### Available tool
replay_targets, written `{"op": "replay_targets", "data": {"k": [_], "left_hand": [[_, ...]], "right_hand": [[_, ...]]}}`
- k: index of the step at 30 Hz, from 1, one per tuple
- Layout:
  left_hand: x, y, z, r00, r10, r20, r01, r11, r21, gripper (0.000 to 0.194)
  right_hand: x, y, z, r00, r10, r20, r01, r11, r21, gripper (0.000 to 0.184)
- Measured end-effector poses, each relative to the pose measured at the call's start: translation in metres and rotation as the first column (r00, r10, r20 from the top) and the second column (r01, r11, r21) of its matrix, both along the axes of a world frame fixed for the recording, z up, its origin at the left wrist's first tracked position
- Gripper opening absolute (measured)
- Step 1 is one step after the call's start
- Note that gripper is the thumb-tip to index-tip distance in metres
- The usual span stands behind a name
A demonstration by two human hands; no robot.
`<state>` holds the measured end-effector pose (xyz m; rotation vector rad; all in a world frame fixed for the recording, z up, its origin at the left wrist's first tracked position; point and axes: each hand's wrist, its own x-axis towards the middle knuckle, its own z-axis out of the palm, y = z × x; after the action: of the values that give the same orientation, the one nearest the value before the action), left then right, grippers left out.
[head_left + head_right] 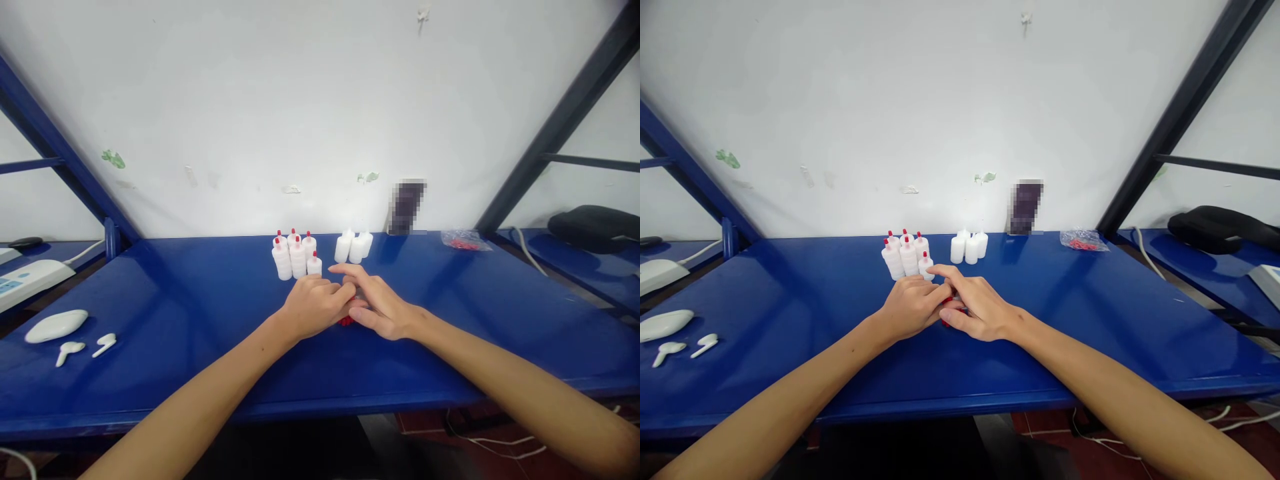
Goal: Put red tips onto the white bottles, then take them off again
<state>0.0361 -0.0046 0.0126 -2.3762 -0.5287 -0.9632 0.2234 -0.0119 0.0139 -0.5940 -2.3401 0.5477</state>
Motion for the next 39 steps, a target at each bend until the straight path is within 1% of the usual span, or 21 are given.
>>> {"op": "replay_targets", "data": {"k": [6,10,15,21,24,27,31,33,34,35,36,37,38,39], "left_hand": [[-0.001,0.001,-0.002,0.999,-0.041,-0.002,0.041,0.998,0.053,0.031],[0.000,0.000,0.000,0.998,-0.055,-0.003,0.055,0.994,0.100,0.028],[0.000,0.001,0.001,0.998,-0.060,-0.029,0.062,0.994,0.093,0.024],[0.001,0.003,-0.004,0.995,-0.005,-0.095,0.010,0.998,0.055,0.022],[0.002,0.002,-0.005,0.995,0.015,-0.100,-0.012,0.999,0.029,0.024],[0.004,0.001,-0.006,0.996,0.020,-0.086,-0.018,1.000,0.017,0.025],[0.005,0.001,-0.010,0.994,0.015,-0.108,-0.016,1.000,-0.009,0.027],[0.004,0.001,-0.011,0.991,0.023,-0.132,-0.031,0.998,-0.063,0.029],[0.003,0.002,-0.011,0.990,0.023,-0.139,-0.039,0.993,-0.113,0.029],[0.002,0.002,-0.010,0.991,0.020,-0.130,-0.045,0.981,-0.186,0.030],[0.001,0.002,-0.008,0.995,0.016,-0.099,-0.043,0.957,-0.286,0.030],[-0.001,0.003,-0.006,0.999,0.017,-0.035,-0.029,0.915,-0.402,0.030],[-0.002,0.004,-0.003,0.998,0.033,0.059,0.003,0.853,-0.522,0.031],[-0.003,0.007,0.000,0.982,0.074,0.174,0.051,0.780,-0.624,0.032]], "right_hand": [[0.000,-0.003,0.004,0.997,0.045,0.062,-0.042,0.998,-0.047,0.066],[-0.001,-0.005,0.006,0.996,0.046,0.076,-0.041,0.997,-0.069,0.067],[-0.001,-0.006,0.008,0.996,0.070,0.060,-0.065,0.995,-0.079,0.064],[-0.001,-0.007,0.005,0.999,0.022,0.037,-0.016,0.985,-0.172,0.063],[-0.001,-0.007,0.003,0.999,-0.023,0.025,0.028,0.983,-0.182,0.058],[-0.001,-0.007,0.003,0.997,-0.076,0.009,0.076,0.985,-0.156,0.049],[-0.003,-0.010,0.003,0.997,-0.075,-0.019,0.071,0.986,-0.152,0.034],[-0.004,-0.010,0.003,0.995,-0.093,-0.020,0.089,0.985,-0.145,0.031],[-0.005,-0.010,0.002,0.994,-0.109,-0.018,0.105,0.985,-0.136,0.031],[-0.004,-0.009,0.002,0.992,-0.122,-0.019,0.119,0.985,-0.123,0.032],[-0.004,-0.006,0.002,0.991,-0.134,-0.026,0.131,0.986,-0.108,0.032],[-0.002,-0.003,0.001,0.988,-0.146,-0.043,0.142,0.985,-0.094,0.034],[0.001,0.002,0.001,0.985,-0.158,-0.067,0.152,0.985,-0.085,0.037],[0.004,0.008,0.000,0.979,-0.179,-0.096,0.171,0.982,-0.083,0.040]]}}
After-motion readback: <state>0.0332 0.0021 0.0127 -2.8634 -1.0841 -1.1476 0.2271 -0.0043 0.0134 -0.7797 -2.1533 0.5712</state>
